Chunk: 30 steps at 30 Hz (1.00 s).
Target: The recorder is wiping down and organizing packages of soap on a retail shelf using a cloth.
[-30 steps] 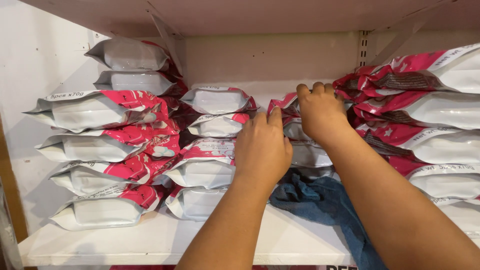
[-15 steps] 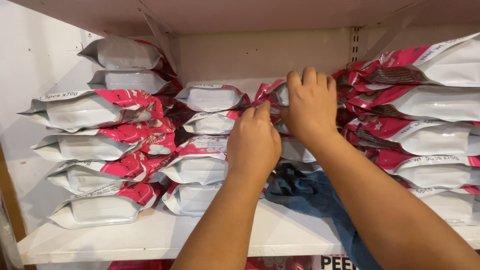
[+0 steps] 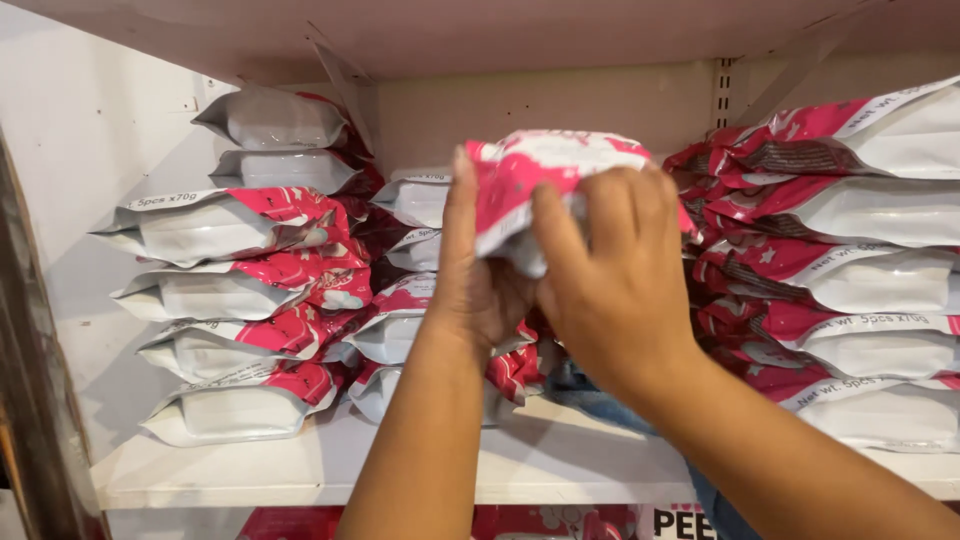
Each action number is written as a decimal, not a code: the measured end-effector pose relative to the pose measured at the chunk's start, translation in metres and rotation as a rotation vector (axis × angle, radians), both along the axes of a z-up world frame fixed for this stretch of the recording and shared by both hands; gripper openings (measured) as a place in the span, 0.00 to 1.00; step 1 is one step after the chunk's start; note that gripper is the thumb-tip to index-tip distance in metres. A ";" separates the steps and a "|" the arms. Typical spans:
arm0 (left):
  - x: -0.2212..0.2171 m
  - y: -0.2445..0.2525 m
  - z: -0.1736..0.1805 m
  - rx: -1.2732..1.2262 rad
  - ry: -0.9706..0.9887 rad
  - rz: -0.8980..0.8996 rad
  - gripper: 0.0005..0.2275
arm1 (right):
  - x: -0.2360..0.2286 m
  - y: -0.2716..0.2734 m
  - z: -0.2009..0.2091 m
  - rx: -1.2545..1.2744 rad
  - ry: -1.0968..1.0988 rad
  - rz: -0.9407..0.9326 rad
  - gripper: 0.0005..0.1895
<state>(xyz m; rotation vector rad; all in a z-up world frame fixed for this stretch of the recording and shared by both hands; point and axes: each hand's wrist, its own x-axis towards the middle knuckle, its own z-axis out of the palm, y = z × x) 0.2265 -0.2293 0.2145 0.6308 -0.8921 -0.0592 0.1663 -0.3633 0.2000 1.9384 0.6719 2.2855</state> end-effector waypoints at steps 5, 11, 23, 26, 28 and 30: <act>0.000 0.022 -0.021 0.143 -0.082 -0.015 0.21 | -0.018 -0.027 -0.028 -0.250 0.003 0.116 0.27; -0.031 0.027 -0.053 0.149 -0.034 0.073 0.24 | -0.020 -0.065 -0.047 -0.333 0.118 0.227 0.36; -0.103 0.071 -0.069 0.073 -0.356 0.479 0.31 | -0.002 -0.089 -0.072 0.059 0.677 0.213 0.42; -0.119 0.093 -0.074 0.070 -0.320 0.513 0.32 | 0.021 -0.083 -0.076 -0.009 0.965 -0.134 0.42; -0.127 0.108 -0.081 0.078 -0.286 0.526 0.33 | 0.039 -0.093 -0.084 -0.025 1.102 -0.138 0.36; -0.136 0.126 -0.085 0.077 -0.252 0.546 0.33 | 0.045 -0.095 -0.086 -0.055 1.237 -0.141 0.31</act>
